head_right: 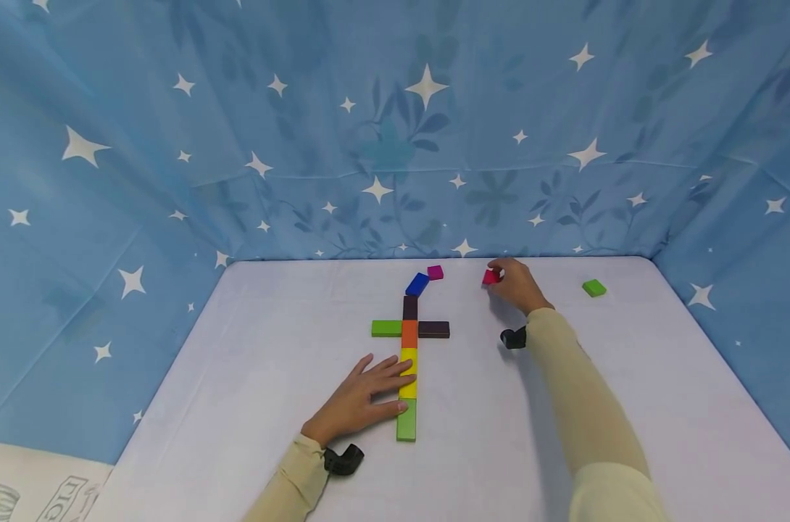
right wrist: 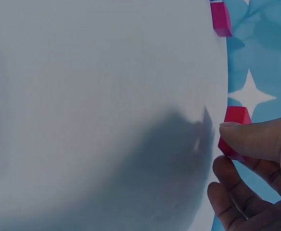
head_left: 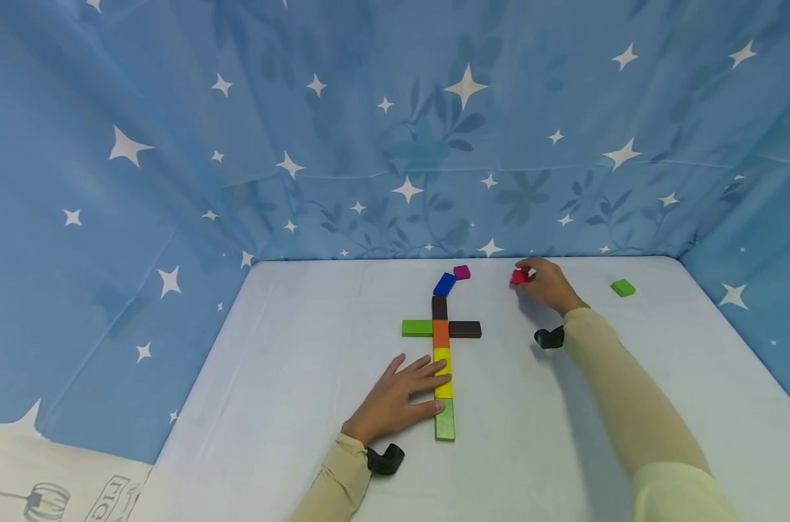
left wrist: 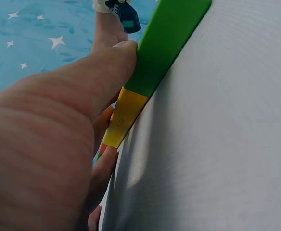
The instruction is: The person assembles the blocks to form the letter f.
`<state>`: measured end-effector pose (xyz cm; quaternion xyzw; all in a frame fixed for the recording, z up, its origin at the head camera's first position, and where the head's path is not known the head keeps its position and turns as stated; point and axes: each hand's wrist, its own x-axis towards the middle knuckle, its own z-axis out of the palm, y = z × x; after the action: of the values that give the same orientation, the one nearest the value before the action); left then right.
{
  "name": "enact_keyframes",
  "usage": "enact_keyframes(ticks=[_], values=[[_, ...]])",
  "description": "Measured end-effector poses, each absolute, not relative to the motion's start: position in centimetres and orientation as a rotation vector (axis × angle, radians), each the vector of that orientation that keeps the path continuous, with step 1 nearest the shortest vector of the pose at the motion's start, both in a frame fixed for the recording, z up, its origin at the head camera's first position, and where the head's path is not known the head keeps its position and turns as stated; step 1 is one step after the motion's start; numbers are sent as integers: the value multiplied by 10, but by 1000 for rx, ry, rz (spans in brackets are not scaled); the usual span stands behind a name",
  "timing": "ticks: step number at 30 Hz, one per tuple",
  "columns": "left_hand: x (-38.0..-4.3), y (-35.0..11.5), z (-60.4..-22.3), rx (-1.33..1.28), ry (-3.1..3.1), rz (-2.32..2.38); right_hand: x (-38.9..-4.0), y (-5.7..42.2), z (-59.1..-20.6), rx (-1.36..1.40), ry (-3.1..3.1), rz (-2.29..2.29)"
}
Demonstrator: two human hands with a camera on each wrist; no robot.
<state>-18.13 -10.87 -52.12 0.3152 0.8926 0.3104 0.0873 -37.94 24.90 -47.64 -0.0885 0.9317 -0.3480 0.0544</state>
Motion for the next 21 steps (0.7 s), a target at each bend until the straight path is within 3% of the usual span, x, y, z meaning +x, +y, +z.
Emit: enact_keyframes(ticks=[21], values=[[-182, -109, -522, 956, 2665, 935, -393, 207, -478, -320, 2791, -1014]])
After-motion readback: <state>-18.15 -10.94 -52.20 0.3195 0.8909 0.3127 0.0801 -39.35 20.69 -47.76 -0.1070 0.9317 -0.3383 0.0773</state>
